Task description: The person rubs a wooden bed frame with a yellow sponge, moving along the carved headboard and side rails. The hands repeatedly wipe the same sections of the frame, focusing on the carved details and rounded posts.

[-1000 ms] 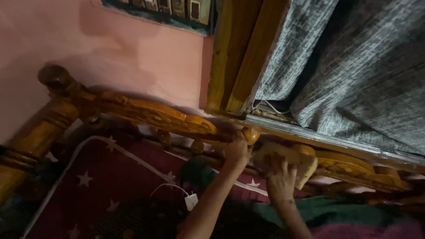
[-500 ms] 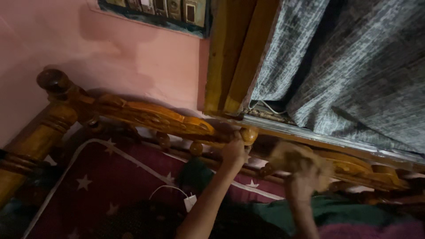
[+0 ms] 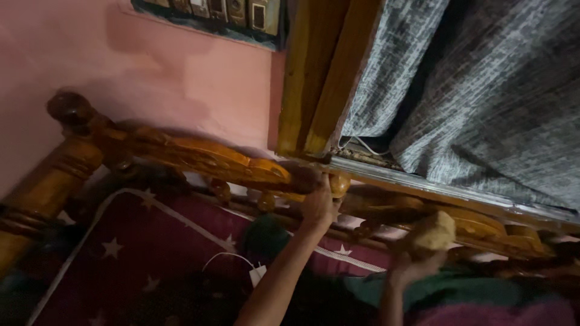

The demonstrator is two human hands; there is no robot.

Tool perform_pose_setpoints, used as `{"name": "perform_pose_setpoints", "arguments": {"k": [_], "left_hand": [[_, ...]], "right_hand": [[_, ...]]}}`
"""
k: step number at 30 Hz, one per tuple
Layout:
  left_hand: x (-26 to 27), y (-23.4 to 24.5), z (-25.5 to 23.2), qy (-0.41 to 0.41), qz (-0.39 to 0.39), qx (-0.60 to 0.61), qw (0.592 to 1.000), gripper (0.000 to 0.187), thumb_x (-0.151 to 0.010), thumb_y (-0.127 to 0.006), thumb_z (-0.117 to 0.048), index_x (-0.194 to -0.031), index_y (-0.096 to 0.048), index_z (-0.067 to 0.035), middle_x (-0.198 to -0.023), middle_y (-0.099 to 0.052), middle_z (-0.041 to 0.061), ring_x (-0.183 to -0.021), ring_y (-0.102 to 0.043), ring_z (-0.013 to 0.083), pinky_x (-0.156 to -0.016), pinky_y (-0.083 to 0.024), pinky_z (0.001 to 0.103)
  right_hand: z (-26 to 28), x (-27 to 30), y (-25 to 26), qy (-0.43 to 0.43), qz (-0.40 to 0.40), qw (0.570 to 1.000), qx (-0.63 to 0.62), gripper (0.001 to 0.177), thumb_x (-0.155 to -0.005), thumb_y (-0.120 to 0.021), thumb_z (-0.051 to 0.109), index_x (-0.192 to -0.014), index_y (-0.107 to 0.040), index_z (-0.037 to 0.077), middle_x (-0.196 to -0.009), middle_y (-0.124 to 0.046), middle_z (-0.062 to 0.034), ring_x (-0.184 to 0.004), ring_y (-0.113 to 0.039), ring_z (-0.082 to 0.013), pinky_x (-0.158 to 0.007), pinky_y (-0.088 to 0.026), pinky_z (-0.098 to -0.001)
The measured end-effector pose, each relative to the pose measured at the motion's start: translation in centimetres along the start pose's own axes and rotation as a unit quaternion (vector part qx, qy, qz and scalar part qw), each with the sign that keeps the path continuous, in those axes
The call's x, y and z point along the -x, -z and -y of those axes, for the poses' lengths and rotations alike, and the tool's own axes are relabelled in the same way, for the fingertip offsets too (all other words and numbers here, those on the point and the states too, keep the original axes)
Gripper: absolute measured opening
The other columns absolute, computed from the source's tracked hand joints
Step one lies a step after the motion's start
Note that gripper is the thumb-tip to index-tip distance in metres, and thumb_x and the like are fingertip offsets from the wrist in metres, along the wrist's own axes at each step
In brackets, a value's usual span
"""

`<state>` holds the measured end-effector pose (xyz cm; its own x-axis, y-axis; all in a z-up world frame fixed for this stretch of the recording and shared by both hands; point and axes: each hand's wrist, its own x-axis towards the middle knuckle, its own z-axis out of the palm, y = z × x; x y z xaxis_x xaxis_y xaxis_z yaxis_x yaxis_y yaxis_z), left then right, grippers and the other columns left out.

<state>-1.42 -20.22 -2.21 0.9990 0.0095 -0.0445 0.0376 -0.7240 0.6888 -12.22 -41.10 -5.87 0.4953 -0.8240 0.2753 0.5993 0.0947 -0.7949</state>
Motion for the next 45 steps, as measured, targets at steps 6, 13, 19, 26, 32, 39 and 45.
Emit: {"name": "perform_pose_setpoints", "arguments": {"k": [6, 13, 19, 26, 32, 39, 45], "left_hand": [[-0.6, -0.3, 0.3, -0.007, 0.016, -0.015, 1.000, 0.103, -0.083, -0.082, -0.038, -0.162, -0.017, -0.025, -0.113, -0.071, 0.023, -0.094, -0.071, 0.0432, -0.085, -0.055, 0.054], [-0.6, -0.2, 0.5, -0.028, -0.006, 0.031, 0.999, 0.097, -0.081, -0.084, -0.029, -0.155, -0.023, -0.023, -0.123, -0.064, 0.025, -0.094, -0.070, 0.0462, -0.080, -0.058, 0.054], [-0.5, 0.0, -0.3, 0.019, 0.022, 0.005, 1.000, 0.100, -0.080, -0.084, -0.030, -0.156, -0.020, -0.022, -0.124, -0.062, 0.026, -0.097, -0.068, 0.0465, -0.082, -0.056, 0.055], [-0.5, -0.3, 0.2, -0.016, 0.008, 0.010, 1.000, 0.100, -0.082, -0.082, -0.028, -0.158, -0.018, -0.021, -0.120, -0.062, 0.027, -0.094, -0.069, 0.0464, -0.080, -0.056, 0.056], [-0.2, -0.3, 0.3, -0.011, 0.003, 0.022, 1.000, 0.100, -0.079, -0.083, -0.028, -0.157, -0.020, -0.024, -0.122, -0.061, 0.026, -0.095, -0.069, 0.0460, -0.081, -0.056, 0.055], [-0.4, -0.4, 0.7, -0.029, 0.006, -0.014, 0.999, 0.106, -0.075, -0.086, -0.031, -0.156, -0.021, -0.014, -0.122, -0.061, 0.028, -0.094, -0.069, 0.0457, -0.081, -0.057, 0.054], [-0.1, -0.5, 0.5, -0.041, -0.027, -0.005, 0.999, 0.099, -0.080, -0.082, -0.030, -0.157, -0.022, -0.013, -0.120, -0.062, 0.029, -0.091, -0.069, 0.0460, -0.079, -0.057, 0.053]], "right_hand": [[-7.6, 5.2, -4.6, 0.035, -0.034, 0.943, 0.328, 0.099, -0.098, -0.079, 0.035, -0.164, -0.016, -0.002, -0.163, -0.023, -0.0300, -0.144, -0.036, -0.0451, -0.118, -0.034, -0.0513], [-8.5, -0.1, -1.7, 0.169, -0.041, 0.965, 0.197, 0.076, -0.101, -0.075, 0.044, -0.155, -0.040, 0.001, -0.150, -0.052, -0.0262, -0.123, -0.052, -0.0365, -0.108, -0.045, -0.0519], [-13.3, 1.2, -2.8, 0.035, -0.139, 0.946, 0.289, 0.094, -0.095, -0.068, 0.055, -0.159, -0.019, 0.008, -0.152, -0.029, -0.0329, -0.129, -0.040, -0.0472, -0.104, -0.041, -0.0631], [-17.9, 0.2, 0.3, 0.295, -0.076, 0.728, 0.614, 0.110, -0.095, -0.062, 0.071, -0.164, 0.000, 0.013, -0.155, -0.006, -0.0435, -0.140, -0.023, -0.0595, -0.104, -0.033, -0.0752], [-15.8, -6.9, 2.8, 0.388, -0.150, 0.537, 0.733, 0.098, -0.109, -0.059, 0.063, -0.162, 0.000, 0.005, -0.164, -0.020, -0.0326, -0.147, -0.021, -0.0573, -0.098, -0.040, -0.0637], [-19.3, 1.4, -1.9, 0.086, -0.185, 0.892, 0.404, 0.094, -0.108, -0.056, 0.060, -0.167, -0.013, 0.000, -0.148, -0.044, -0.0370, -0.126, -0.054, -0.0423, -0.097, -0.055, -0.0495], [-9.6, -7.0, -0.9, 0.520, -0.194, 0.538, 0.635, 0.101, -0.099, -0.041, 0.071, -0.166, -0.002, 0.007, -0.146, -0.041, -0.0322, -0.128, -0.051, -0.0452, -0.100, -0.048, -0.0590]]}}
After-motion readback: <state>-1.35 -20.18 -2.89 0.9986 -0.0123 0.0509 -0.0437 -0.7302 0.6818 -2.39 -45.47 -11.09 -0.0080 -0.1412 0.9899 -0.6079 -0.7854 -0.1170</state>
